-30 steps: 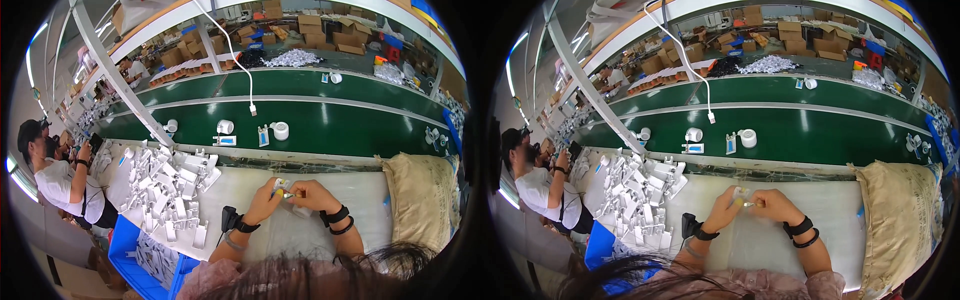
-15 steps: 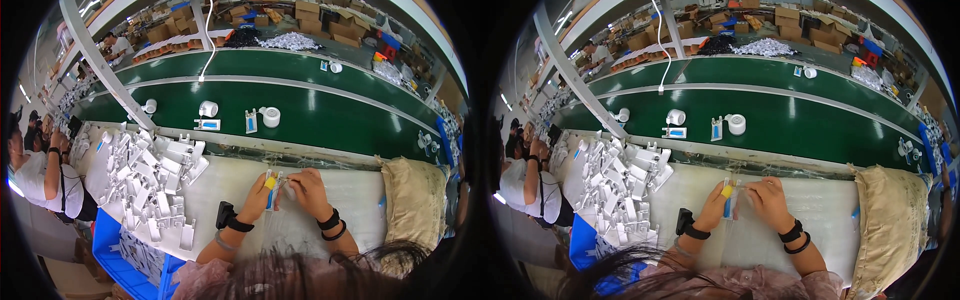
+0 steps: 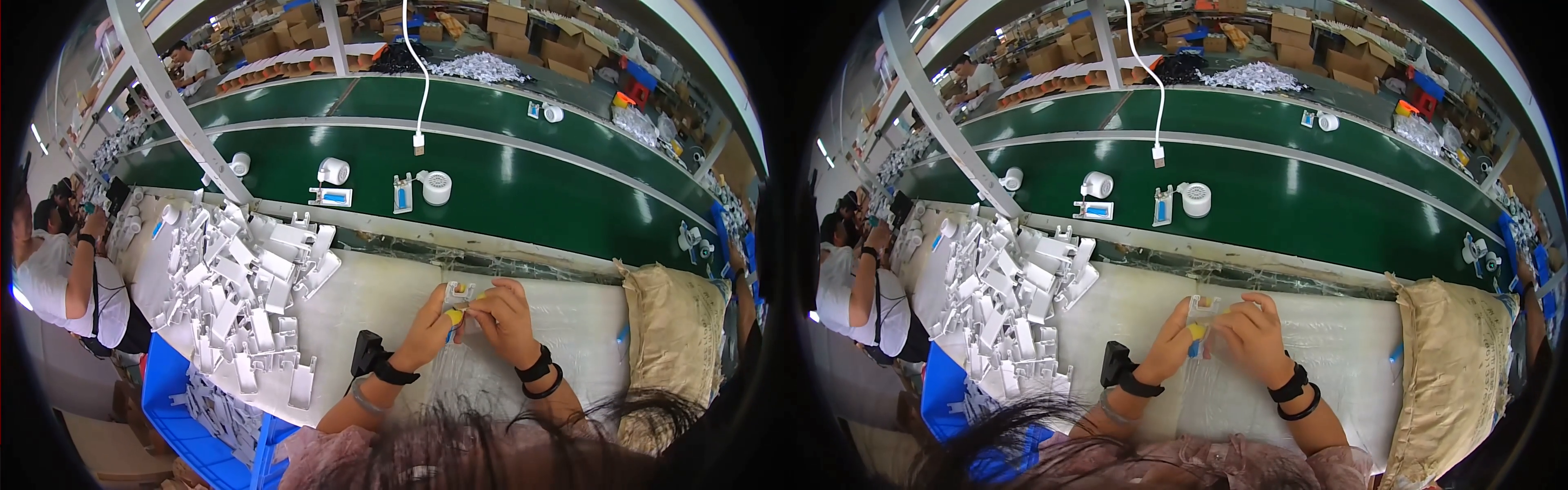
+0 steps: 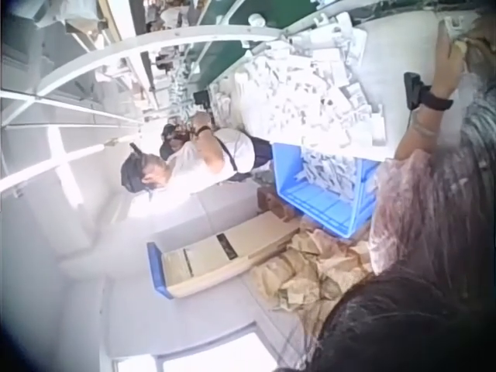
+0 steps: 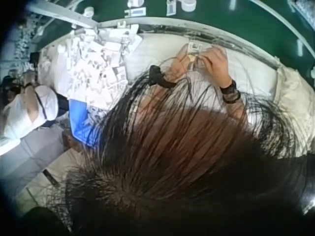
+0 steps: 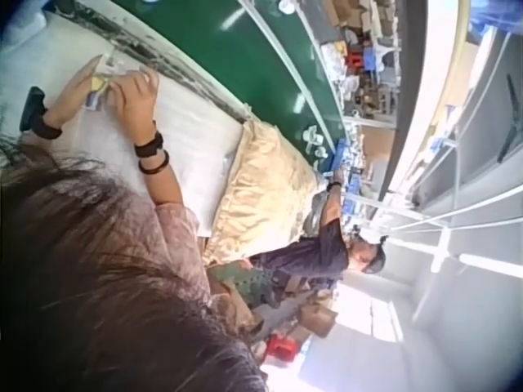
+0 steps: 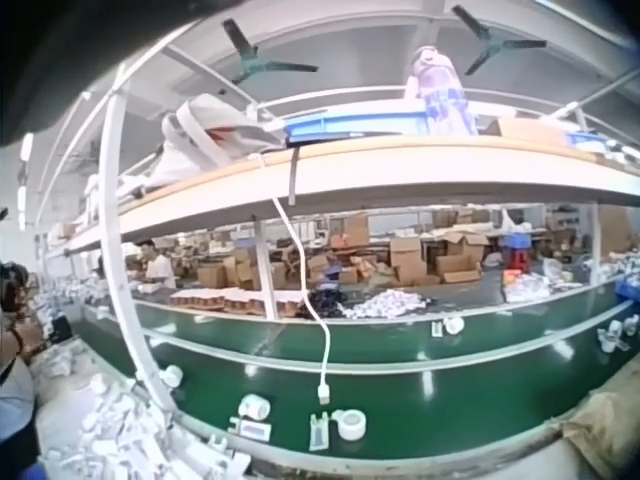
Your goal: Assembling internal components into plastic housings for small handheld fans and sorting them into containers.
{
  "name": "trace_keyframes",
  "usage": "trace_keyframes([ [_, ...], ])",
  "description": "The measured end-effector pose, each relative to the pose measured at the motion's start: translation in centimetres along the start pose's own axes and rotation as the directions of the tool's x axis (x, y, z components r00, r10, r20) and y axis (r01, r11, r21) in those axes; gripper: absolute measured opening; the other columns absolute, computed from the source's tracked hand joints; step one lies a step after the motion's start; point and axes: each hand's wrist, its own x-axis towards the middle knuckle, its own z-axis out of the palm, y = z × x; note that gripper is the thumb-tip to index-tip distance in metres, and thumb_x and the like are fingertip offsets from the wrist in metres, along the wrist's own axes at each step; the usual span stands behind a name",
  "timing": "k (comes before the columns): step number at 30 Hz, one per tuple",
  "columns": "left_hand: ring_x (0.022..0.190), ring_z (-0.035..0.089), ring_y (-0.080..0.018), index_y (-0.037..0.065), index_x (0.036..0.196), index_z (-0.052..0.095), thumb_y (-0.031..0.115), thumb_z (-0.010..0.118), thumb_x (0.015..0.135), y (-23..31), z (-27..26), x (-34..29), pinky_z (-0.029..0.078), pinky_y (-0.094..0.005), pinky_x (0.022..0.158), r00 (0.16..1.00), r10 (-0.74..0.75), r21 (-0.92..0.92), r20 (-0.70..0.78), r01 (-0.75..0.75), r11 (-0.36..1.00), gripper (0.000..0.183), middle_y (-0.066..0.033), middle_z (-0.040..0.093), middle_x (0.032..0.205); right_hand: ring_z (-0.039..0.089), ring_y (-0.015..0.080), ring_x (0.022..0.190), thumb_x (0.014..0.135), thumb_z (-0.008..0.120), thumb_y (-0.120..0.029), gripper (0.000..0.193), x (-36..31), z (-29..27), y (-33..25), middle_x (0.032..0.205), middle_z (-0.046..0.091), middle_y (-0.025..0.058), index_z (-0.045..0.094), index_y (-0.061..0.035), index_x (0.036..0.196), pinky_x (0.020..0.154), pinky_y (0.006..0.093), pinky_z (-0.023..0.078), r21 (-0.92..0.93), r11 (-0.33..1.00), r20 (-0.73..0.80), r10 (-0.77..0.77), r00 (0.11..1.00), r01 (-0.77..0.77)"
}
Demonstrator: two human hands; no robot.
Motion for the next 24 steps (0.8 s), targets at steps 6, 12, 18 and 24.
trace_keyframes([
  [6, 0.066, 0.053, -0.0126, 0.004, 0.129, 0.036, 0.003, 0.037, 0.091, 0.1, -0.2, -0.2, 0.044, -0.0261, 0.059, 0.998, 0.031, 0.092, 0.056, -0.037, 0.995, 0.039, -0.0074, 0.055, 0.088, 0.056, 0.0274, 0.087, 0.068, 0.074, -0.002, 0.019, -0.1, 0.2, -0.1, 0.081, 0.058, 0.0045, 0.067, -0.0107, 0.084, 0.087, 0.0413, 0.045, -0.001, 1.0, -0.031, 0.007, 0.999, -0.007],
  [12, 0.068, 0.051, -0.0106, 0.003, 0.127, 0.038, 0.002, 0.038, 0.09, 0.2, 0.1, -0.5, 0.043, -0.0247, 0.06, 0.999, 0.034, 0.123, 0.031, -0.037, 0.992, 0.037, -0.007, 0.054, 0.09, 0.054, 0.0311, 0.092, 0.065, 0.075, -0.002, 0.025, -0.1, 0.1, -0.2, 0.085, 0.058, 0.0054, 0.068, -0.0118, 0.086, 0.084, 0.0413, 0.046, 0.002, 1.0, -0.04, -0.007, 0.999, 0.007],
  [18, 0.066, 0.051, -0.01, 0.003, 0.126, 0.04, 0.001, 0.038, 0.089, 0.9, -0.2, -0.8, 0.043, -0.025, 0.061, 0.999, 0.039, 0.154, 0.017, -0.041, 0.987, 0.037, -0.0054, 0.055, 0.089, 0.055, 0.0305, 0.09, 0.064, 0.075, -0.001, 0.025, 0.1, 0.3, -0.4, 0.085, 0.058, 0.0053, 0.067, -0.0114, 0.086, 0.084, 0.0416, 0.046, 0.033, 0.999, -0.035, -0.019, 0.999, 0.02],
  [24, 0.066, 0.05, -0.0103, 0.003, 0.125, 0.041, 0.0, 0.038, 0.088, 1.2, -0.2, -0.9, 0.044, -0.0256, 0.06, 0.995, 0.096, 0.242, 0.025, -0.099, 0.965, 0.038, -0.0058, 0.055, 0.088, 0.055, 0.03, 0.09, 0.064, 0.075, 0.0, 0.025, 0.1, 0.3, -0.6, 0.084, 0.058, 0.0054, 0.067, -0.011, 0.086, 0.082, 0.0411, 0.047, 0.036, 0.999, -0.044, -0.03, 0.999, 0.031],
])
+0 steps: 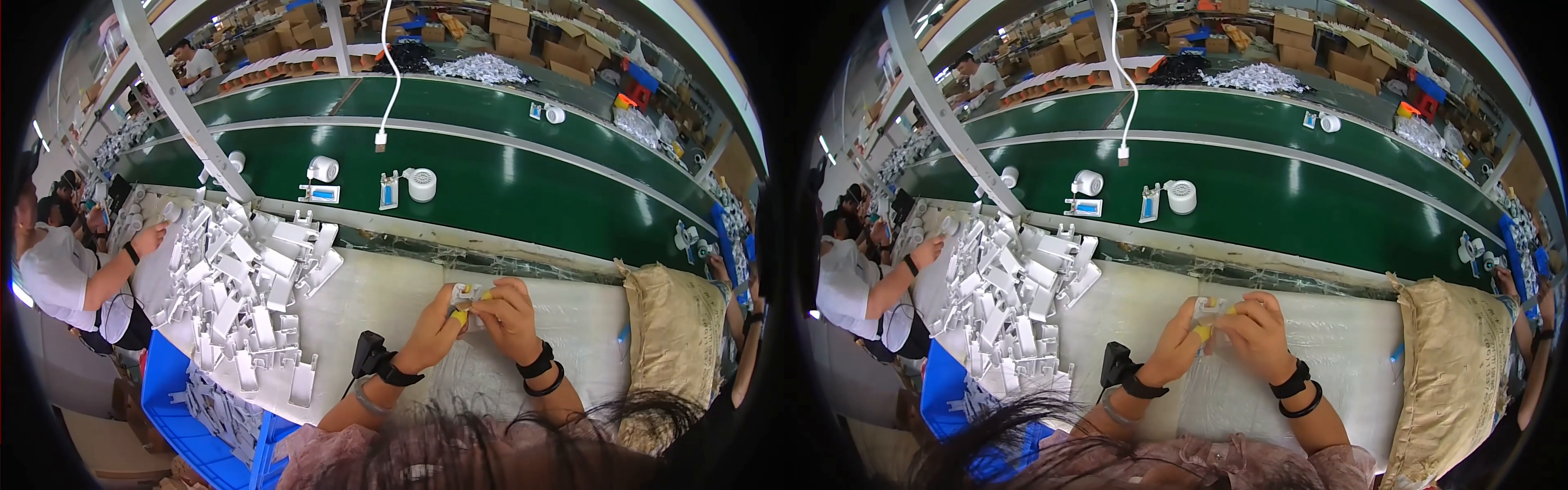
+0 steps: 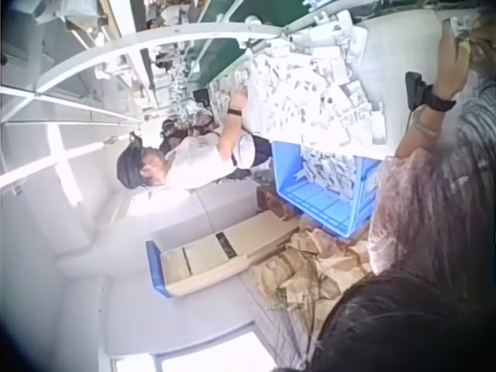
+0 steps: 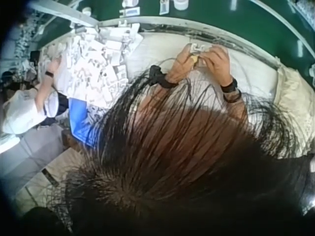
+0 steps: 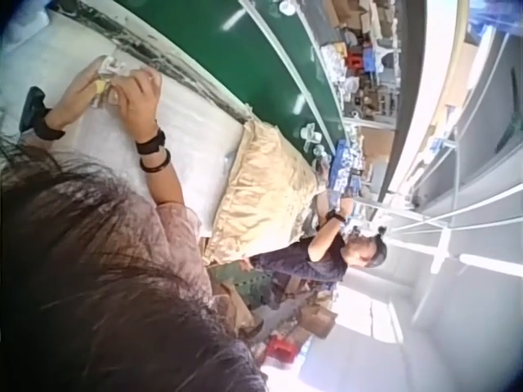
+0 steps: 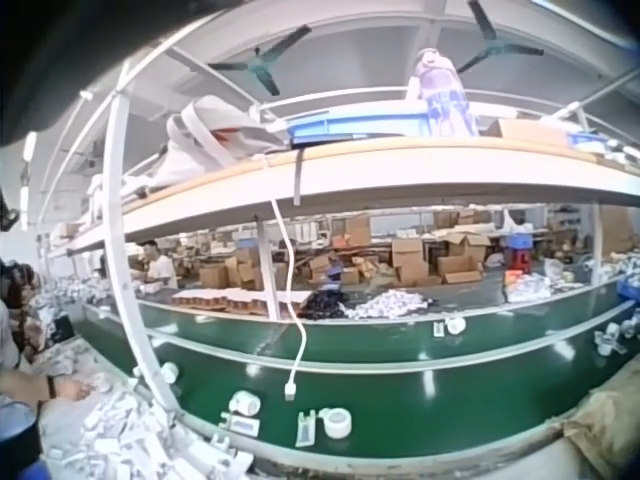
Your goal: Assembling internal components into plastic housings for small handheld fans and sorting them into containers.
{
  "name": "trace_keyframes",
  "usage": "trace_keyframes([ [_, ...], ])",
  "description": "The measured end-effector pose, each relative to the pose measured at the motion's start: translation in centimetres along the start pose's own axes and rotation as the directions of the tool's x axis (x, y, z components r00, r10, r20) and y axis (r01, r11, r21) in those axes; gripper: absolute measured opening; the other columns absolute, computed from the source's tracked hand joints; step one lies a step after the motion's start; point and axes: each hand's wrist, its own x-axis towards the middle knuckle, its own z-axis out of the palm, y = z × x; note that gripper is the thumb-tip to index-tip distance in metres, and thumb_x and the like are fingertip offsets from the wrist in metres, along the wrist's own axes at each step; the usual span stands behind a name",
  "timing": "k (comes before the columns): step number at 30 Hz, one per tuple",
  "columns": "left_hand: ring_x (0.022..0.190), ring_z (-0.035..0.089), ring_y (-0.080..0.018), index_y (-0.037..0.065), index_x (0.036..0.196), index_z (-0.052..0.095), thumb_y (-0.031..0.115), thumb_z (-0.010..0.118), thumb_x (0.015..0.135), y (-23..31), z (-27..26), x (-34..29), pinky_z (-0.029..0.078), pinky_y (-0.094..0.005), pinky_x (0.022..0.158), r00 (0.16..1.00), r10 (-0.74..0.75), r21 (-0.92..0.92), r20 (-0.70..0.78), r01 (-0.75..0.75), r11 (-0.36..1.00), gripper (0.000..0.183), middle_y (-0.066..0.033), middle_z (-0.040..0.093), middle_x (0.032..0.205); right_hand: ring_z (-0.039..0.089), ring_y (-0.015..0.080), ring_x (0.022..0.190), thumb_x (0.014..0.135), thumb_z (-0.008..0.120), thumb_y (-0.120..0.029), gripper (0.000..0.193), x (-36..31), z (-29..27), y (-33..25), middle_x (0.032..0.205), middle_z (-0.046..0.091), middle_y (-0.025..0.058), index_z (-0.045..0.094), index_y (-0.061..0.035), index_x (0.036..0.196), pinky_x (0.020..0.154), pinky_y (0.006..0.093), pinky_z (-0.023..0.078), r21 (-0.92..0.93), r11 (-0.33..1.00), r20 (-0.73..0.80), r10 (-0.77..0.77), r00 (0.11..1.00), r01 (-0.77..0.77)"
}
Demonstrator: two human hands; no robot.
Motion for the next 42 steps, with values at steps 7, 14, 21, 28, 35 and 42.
trace_keyframes([
  [7, 0.066, 0.051, -0.0106, 0.003, 0.124, 0.042, 0.001, 0.039, 0.088, 0.1, -0.3, -0.2, 0.044, -0.0262, 0.058, 1.0, -0.006, 0.068, 0.008, 0.006, 0.998, 0.036, -0.0059, 0.055, 0.088, 0.056, 0.0299, 0.087, 0.064, 0.076, -0.001, 0.025, 0.3, 0.1, -0.5, 0.082, 0.058, 0.0052, 0.068, -0.0109, 0.085, 0.08, 0.0404, 0.046, 0.005, 1.0, -0.006, 0.001, 1.0, -0.001],
  [14, 0.066, 0.051, -0.0106, 0.002, 0.122, 0.043, 0.002, 0.04, 0.089, 0.6, -0.6, -0.4, 0.044, -0.0259, 0.058, 1.0, 0.01, 0.059, 0.006, -0.011, 0.998, 0.034, -0.0054, 0.055, 0.088, 0.055, 0.03, 0.088, 0.064, 0.076, -0.001, 0.025, 0.5, 0.4, -0.7, 0.082, 0.058, 0.0052, 0.068, -0.0112, 0.086, 0.08, 0.0403, 0.046, 0.007, 1.0, 0.0, 0.006, 1.0, -0.006],
  [21, 0.066, 0.05, -0.0084, 0.002, 0.128, 0.041, 0.006, 0.041, 0.093, 0.2, -0.8, -0.5, 0.043, -0.0233, 0.058, 0.993, 0.107, -0.069, 0.048, -0.104, 0.992, 0.035, -0.0039, 0.054, 0.089, 0.055, 0.03, 0.089, 0.066, 0.075, -0.002, 0.022, 0.4, 0.5, -0.8, 0.081, 0.059, 0.0063, 0.067, -0.0099, 0.085, 0.08, 0.0392, 0.046, 0.005, 0.999, -0.008, 0.041, 0.999, -0.041],
  [28, 0.063, 0.048, -0.0056, 0.002, 0.129, 0.042, 0.009, 0.045, 0.096, 0.2, -0.4, -0.9, 0.041, -0.0205, 0.056, 0.999, 0.027, 0.038, -0.019, -0.026, 0.999, 0.035, -0.0006, 0.053, 0.079, 0.055, 0.0304, 0.088, 0.068, 0.074, -0.001, 0.019, 0.7, 0.6, -1.1, 0.081, 0.059, 0.0073, 0.066, -0.0086, 0.084, 0.08, 0.039, 0.045, 0.014, 0.999, -0.008, 0.049, 0.999, -0.048],
  [35, 0.061, 0.045, -0.0059, 0.001, 0.129, 0.042, 0.009, 0.044, 0.096, 0.0, -0.4, -1.0, 0.04, -0.0212, 0.054, 0.996, 0.058, 0.088, -0.065, -0.052, 0.995, 0.034, -0.0003, 0.051, 0.074, 0.055, 0.0309, 0.087, 0.069, 0.073, 0.0, 0.019, 1.0, 0.7, -1.6, 0.08, 0.058, 0.0081, 0.066, -0.0084, 0.084, 0.08, 0.0398, 0.045, 0.023, 0.999, 0.007, 0.048, 0.999, -0.048],
  [42, 0.055, 0.043, -0.0055, 0.0, 0.119, 0.051, 0.011, 0.042, 0.097, 0.0, -0.2, -1.1, 0.039, -0.0218, 0.051, 0.987, 0.083, 0.124, -0.14, -0.065, 0.99, 0.027, 0.0009, 0.048, 0.065, 0.056, 0.03, 0.081, 0.069, 0.072, 0.001, 0.017, 1.1, 0.9, -2.2, 0.078, 0.058, 0.0082, 0.065, -0.007, 0.083, 0.08, 0.0399, 0.046, 0.031, 0.999, 0.006, 0.032, 0.999, -0.033],
])
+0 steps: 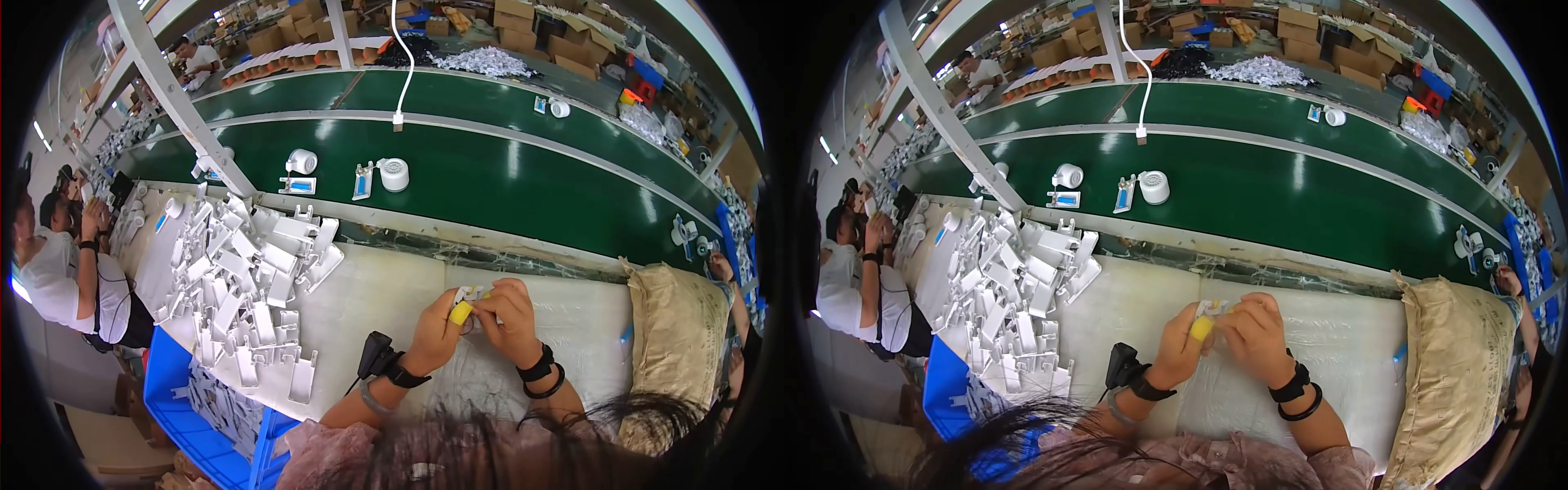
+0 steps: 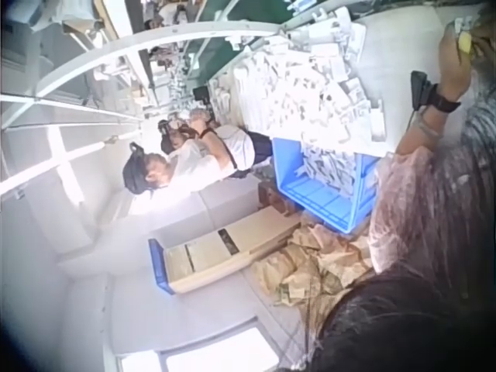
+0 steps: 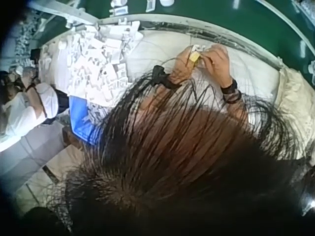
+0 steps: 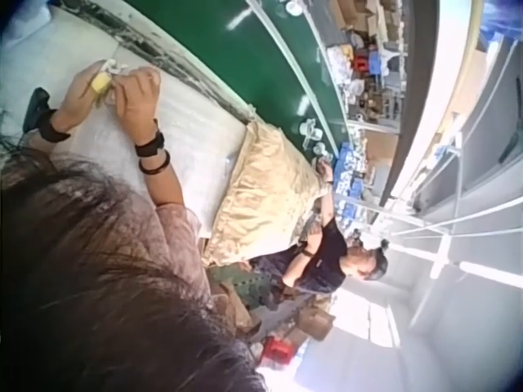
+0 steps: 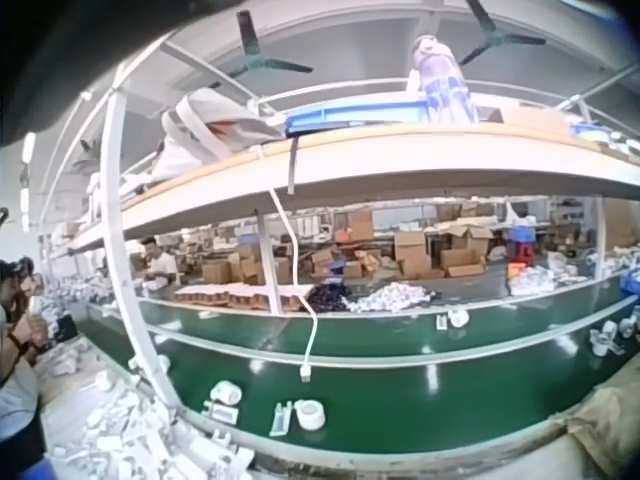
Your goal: Assembling internal components into plastic housings for small handheld fans and sorting them into containers.
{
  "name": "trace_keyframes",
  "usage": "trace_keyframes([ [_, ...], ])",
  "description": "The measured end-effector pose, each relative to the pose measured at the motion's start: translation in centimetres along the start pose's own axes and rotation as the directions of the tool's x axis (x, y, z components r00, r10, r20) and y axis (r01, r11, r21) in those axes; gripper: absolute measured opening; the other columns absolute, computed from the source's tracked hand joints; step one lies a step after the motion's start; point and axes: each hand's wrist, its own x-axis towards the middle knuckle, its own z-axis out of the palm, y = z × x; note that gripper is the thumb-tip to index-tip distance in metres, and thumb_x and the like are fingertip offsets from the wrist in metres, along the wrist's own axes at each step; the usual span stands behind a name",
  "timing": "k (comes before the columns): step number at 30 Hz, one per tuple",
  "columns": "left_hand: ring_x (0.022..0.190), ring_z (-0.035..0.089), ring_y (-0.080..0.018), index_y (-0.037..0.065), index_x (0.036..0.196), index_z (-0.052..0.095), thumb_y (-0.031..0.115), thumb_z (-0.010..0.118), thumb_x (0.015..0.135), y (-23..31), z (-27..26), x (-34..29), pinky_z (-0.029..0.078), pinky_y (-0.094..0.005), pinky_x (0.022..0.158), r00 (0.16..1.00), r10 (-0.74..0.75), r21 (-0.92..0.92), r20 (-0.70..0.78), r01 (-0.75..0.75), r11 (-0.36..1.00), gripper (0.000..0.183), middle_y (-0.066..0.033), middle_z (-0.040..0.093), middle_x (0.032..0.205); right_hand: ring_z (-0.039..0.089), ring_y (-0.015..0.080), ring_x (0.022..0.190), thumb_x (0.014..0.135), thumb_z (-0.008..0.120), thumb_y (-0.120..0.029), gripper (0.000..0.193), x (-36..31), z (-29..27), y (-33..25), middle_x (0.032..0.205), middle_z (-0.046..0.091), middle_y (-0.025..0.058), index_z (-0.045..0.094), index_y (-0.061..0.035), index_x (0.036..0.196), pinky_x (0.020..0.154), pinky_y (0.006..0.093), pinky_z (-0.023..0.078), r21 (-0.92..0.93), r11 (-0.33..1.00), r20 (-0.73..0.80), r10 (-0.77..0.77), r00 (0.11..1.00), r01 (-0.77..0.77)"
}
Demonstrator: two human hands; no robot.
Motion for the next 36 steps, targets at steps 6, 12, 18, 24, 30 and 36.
trace_keyframes([
  [6, 0.06, 0.054, -0.0118, 0.0, 0.116, 0.051, 0.014, 0.041, 0.096, 0.8, -1.6, 0.4, 0.046, -0.0245, 0.055, 0.994, -0.094, -0.066, 0.06, 0.098, 0.993, 0.026, -0.0064, 0.058, 0.082, 0.057, 0.0283, 0.085, 0.074, 0.071, -0.001, 0.022, 0.0, 0.2, -0.2, 0.085, 0.06, 0.0085, 0.063, -0.0066, 0.093, 0.083, 0.0388, 0.045, 0.115, 0.982, 0.05, 0.144, 0.988, -0.149],
  [12, 0.06, 0.056, -0.0146, 0.002, 0.116, 0.051, 0.016, 0.038, 0.096, 1.8, -2.7, 0.8, 0.05, -0.0274, 0.051, 0.966, -0.229, -0.482, 0.123, 0.26, 0.837, 0.027, -0.0085, 0.059, 0.089, 0.051, 0.0238, 0.113, 0.074, 0.075, -0.011, 0.055, 0.6, -0.7, -0.3, 0.117, 0.053, 0.0095, 0.049, -0.0058, 0.122, 0.1, 0.0352, 0.037, 0.478, 0.778, 0.234, 0.335, 0.913, -0.408],
  [18, 0.059, 0.057, -0.0185, 0.0, 0.114, 0.052, 0.022, 0.036, 0.097, 2.2, -3.1, 0.7, 0.049, -0.0314, 0.049, 0.938, -0.302, -0.608, 0.17, 0.341, 0.717, 0.032, -0.0102, 0.06, 0.087, 0.042, 0.0231, 0.125, 0.071, 0.078, -0.011, 0.073, 0.5, -2.1, 1.7, 0.129, 0.046, 0.0092, 0.041, -0.0066, 0.134, 0.105, 0.0359, 0.033, 0.371, 0.826, 0.453, 0.237, 0.859, -0.424],
  [24, 0.059, 0.055, -0.0188, 0.001, 0.114, 0.052, 0.038, 0.031, 0.099, 1.9, -3.7, 0.8, 0.048, -0.0331, 0.048, 0.899, -0.321, -0.663, 0.298, 0.437, 0.608, 0.044, -0.0102, 0.059, 0.088, 0.046, 0.0202, 0.12, 0.071, 0.078, -0.008, 0.074, 0.1, -1.2, 1.3, 0.125, 0.049, 0.0077, 0.039, -0.0071, 0.134, 0.102, 0.0365, 0.038, 0.489, 0.61, 0.57, 0.318, 0.758, -0.624],
  [30, 0.059, 0.055, -0.0165, 0.007, 0.119, 0.049, 0.024, 0.046, 0.097, 1.8, -3.8, 0.9, 0.05, -0.0329, 0.048, 0.928, -0.236, -0.633, 0.289, 0.37, 0.68, 0.028, -0.0084, 0.057, 0.089, 0.055, 0.0168, 0.108, 0.069, 0.08, -0.008, 0.073, 0.4, -1.8, 1.4, 0.116, 0.055, 0.0057, 0.041, -0.0057, 0.131, 0.095, 0.0334, 0.044, 0.467, 0.528, 0.596, 0.405, 0.693, -0.71],
  [36, 0.064, 0.055, -0.0148, 0.008, 0.128, 0.037, 0.009, 0.052, 0.093, 2.6, -3.3, 0.7, 0.051, -0.0307, 0.051, 0.929, -0.245, -0.407, 0.277, 0.345, 0.846, 0.038, -0.0086, 0.055, 0.094, 0.056, 0.015, 0.107, 0.067, 0.081, -0.006, 0.068, 0.6, -4.2, 2.6, 0.114, 0.058, 0.0032, 0.049, -0.0067, 0.126, 0.095, 0.0314, 0.042, 0.527, 0.542, 0.483, 0.443, 0.756, -0.654],
])
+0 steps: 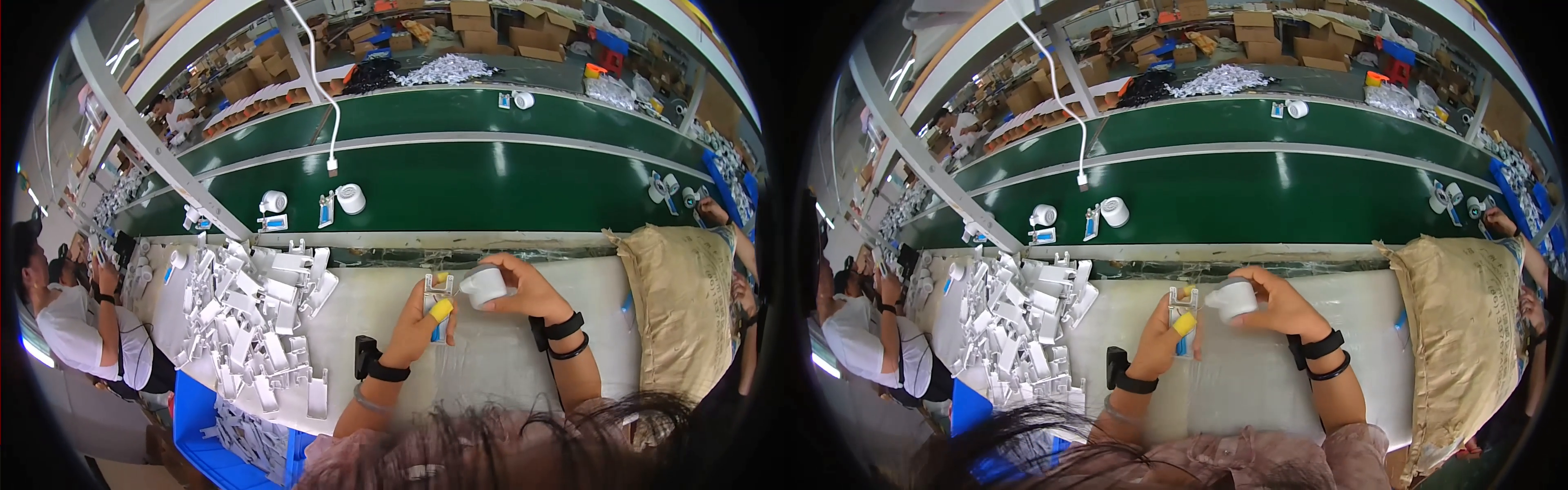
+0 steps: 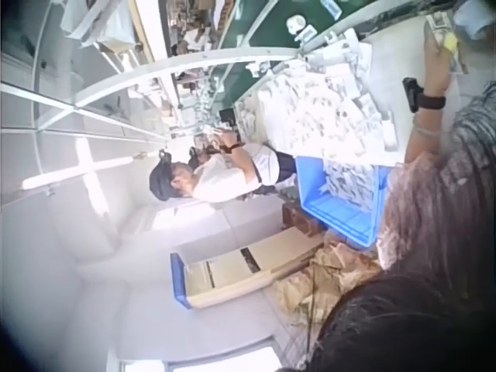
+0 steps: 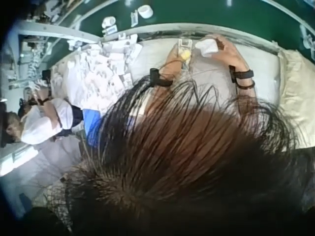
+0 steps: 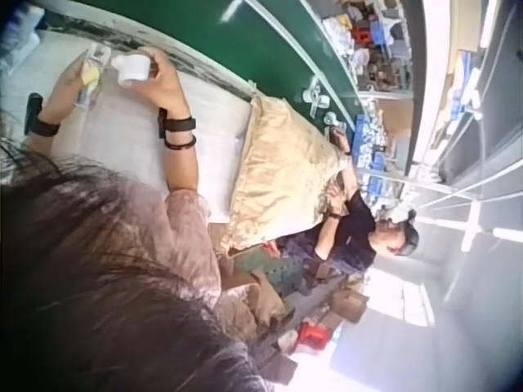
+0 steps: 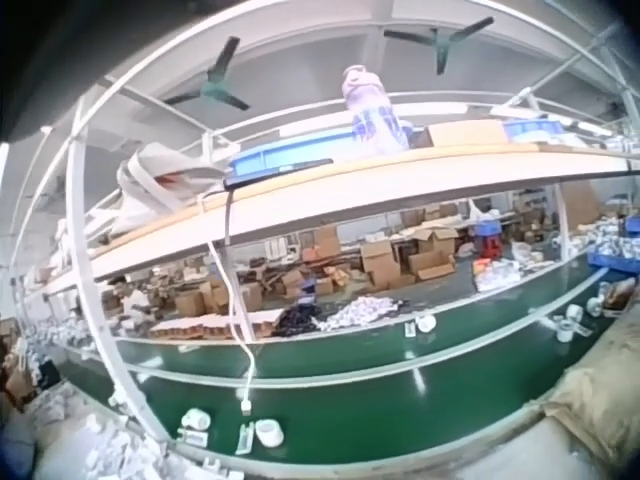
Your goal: Assembling internal components into plastic housings for small handheld fans and sorting them into containers.
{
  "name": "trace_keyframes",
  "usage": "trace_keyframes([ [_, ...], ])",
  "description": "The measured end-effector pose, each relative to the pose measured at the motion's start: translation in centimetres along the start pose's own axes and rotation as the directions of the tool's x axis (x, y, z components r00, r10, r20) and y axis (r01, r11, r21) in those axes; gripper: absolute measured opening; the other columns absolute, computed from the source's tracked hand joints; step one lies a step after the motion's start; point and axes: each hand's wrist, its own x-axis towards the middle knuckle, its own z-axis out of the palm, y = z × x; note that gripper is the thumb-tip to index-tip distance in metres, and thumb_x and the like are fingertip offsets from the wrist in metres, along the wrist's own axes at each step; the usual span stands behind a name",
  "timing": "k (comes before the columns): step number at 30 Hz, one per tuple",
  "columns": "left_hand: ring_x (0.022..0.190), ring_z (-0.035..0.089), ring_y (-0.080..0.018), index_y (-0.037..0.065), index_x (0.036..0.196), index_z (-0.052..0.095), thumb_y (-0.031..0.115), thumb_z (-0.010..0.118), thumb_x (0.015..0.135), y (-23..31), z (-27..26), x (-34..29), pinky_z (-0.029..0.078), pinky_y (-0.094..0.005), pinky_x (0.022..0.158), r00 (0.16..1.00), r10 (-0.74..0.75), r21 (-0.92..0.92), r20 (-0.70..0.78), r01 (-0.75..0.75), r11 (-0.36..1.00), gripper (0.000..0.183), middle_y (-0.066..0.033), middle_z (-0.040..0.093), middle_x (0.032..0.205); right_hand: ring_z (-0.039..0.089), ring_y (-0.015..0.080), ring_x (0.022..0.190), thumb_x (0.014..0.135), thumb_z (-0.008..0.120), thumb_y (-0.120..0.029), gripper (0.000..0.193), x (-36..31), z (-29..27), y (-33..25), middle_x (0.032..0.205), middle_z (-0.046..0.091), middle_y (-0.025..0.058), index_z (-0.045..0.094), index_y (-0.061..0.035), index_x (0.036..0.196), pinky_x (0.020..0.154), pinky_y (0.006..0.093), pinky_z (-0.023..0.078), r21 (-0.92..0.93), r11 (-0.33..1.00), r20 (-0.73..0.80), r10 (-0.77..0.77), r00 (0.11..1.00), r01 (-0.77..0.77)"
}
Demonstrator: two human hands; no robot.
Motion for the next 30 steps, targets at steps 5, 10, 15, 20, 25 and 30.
trace_keyframes([
  [5, 0.061, 0.056, -0.0164, 0.006, 0.135, 0.029, 0.002, 0.047, 0.089, 0.5, 1.7, -0.2, 0.049, -0.0304, 0.055, 0.996, -0.079, 0.243, -0.031, 0.084, 0.966, 0.05, -0.0071, 0.054, 0.091, 0.056, 0.0157, 0.106, 0.066, 0.081, -0.007, 0.065, -0.8, -2.4, -0.8, 0.112, 0.059, 0.004, 0.051, -0.0053, 0.124, 0.094, 0.0321, 0.042, 0.127, 0.987, -0.116, -0.087, 0.989, 0.102],
  [10, 0.068, 0.057, -0.0128, 0.005, 0.127, 0.038, 0.0, 0.047, 0.086, -0.3, 2.0, -0.1, 0.048, -0.0272, 0.062, 0.996, -0.078, 0.448, 0.041, 0.051, 0.893, 0.042, -0.0056, 0.055, 0.095, 0.056, 0.0164, 0.106, 0.067, 0.081, -0.009, 0.062, -0.6, -1.7, -0.9, 0.113, 0.059, 0.0039, 0.052, -0.0049, 0.122, 0.094, 0.0337, 0.042, 0.212, 0.966, -0.168, -0.113, 0.979, 0.148],
  [15, 0.075, 0.056, -0.0093, 0.004, 0.123, 0.044, 0.005, 0.051, 0.087, -0.6, 1.8, -0.2, 0.047, -0.0251, 0.067, 0.985, -0.168, 0.378, 0.049, 0.137, 0.916, 0.037, -0.0032, 0.058, 0.094, 0.057, 0.0165, 0.106, 0.069, 0.081, -0.011, 0.058, -0.9, -1.4, -1.1, 0.115, 0.06, 0.005, 0.054, -0.0057, 0.121, 0.095, 0.0333, 0.042, 0.186, 0.963, -0.118, -0.175, 0.977, 0.195],
  [20, 0.075, 0.057, -0.0093, 0.004, 0.121, 0.045, 0.008, 0.054, 0.087, -0.8, 2.3, -0.1, 0.047, -0.025, 0.067, 0.973, -0.204, 0.451, 0.106, 0.135, 0.882, 0.035, -0.0023, 0.059, 0.092, 0.058, 0.0133, 0.099, 0.073, 0.079, -0.016, 0.046, -0.7, -1.7, -0.9, 0.107, 0.063, 0.003, 0.06, -0.0063, 0.114, 0.089, 0.0302, 0.043, 0.152, 0.965, -0.137, -0.195, 0.971, 0.215],
  [25, 0.075, 0.057, -0.0106, 0.002, 0.12, 0.044, 0.003, 0.051, 0.087, -1.1, 2.6, 0.0, 0.048, -0.0258, 0.067, 0.951, -0.276, 0.399, 0.138, 0.202, 0.895, 0.034, -0.0063, 0.06, 0.098, 0.057, 0.0121, 0.094, 0.074, 0.079, -0.017, 0.042, -1.0, -2.1, -0.9, 0.107, 0.063, 0.0029, 0.063, -0.006, 0.111, 0.085, 0.0286, 0.043, -0.035, 0.983, -0.063, -0.183, 0.981, 0.181],
  [30, 0.077, 0.057, -0.0113, 0.002, 0.123, 0.042, 0.004, 0.05, 0.088, -1.2, 2.6, -0.2, 0.049, -0.0267, 0.069, 0.945, -0.285, 0.426, 0.157, 0.196, 0.883, 0.036, -0.0075, 0.06, 0.101, 0.056, 0.0102, 0.088, 0.075, 0.078, -0.022, 0.038, -0.9, -1.9, -0.5, 0.1, 0.064, 0.0008, 0.064, -0.0062, 0.108, 0.078, 0.0266, 0.042, -0.089, 0.991, -0.07, -0.104, 0.992, 0.098],
])
